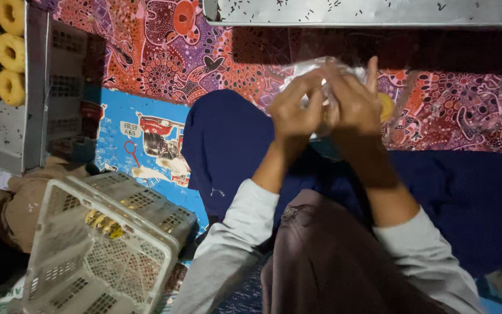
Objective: The person sits on the floor and repeatedly picks donuts from a metal tray, places them into small plastic bags, and sets the filled bags into a white plastic basket. The person handles the donuts by hand and works continuously throughout the clip.
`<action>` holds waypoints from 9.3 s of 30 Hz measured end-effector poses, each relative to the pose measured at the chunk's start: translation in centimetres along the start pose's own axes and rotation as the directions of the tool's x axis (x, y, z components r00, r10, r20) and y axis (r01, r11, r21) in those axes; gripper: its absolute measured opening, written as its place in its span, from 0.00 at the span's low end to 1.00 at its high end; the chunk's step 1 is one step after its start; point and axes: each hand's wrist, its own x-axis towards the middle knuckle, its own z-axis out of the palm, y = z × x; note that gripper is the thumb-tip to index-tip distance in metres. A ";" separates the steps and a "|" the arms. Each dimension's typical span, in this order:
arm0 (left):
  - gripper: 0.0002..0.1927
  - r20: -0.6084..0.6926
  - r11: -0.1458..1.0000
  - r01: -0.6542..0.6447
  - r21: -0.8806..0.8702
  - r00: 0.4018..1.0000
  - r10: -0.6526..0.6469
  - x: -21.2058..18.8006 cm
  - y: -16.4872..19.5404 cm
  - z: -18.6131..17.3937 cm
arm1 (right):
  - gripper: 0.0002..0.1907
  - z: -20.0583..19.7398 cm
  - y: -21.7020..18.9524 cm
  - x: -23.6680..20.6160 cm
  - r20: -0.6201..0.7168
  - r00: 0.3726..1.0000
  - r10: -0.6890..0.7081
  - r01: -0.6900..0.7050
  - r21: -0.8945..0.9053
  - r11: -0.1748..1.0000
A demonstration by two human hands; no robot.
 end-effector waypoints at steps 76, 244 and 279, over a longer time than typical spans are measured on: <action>0.10 -0.218 0.939 0.290 -0.186 0.919 -0.328 -9.2 -0.6 -14.1 | 0.20 4.8 -11.5 3.1 0.162 0.925 -0.343 0.285 0.299 0.911; 0.09 -0.292 0.905 0.378 -0.195 0.859 -0.421 -9.6 -2.4 -13.2 | 0.20 6.9 -10.3 2.3 0.194 0.873 -0.447 0.380 0.305 0.874; 0.02 -0.071 0.939 0.243 0.243 0.970 -0.232 -10.3 -0.3 -11.8 | 0.09 12.1 -0.2 -8.4 0.335 0.891 0.306 -0.441 0.796 0.414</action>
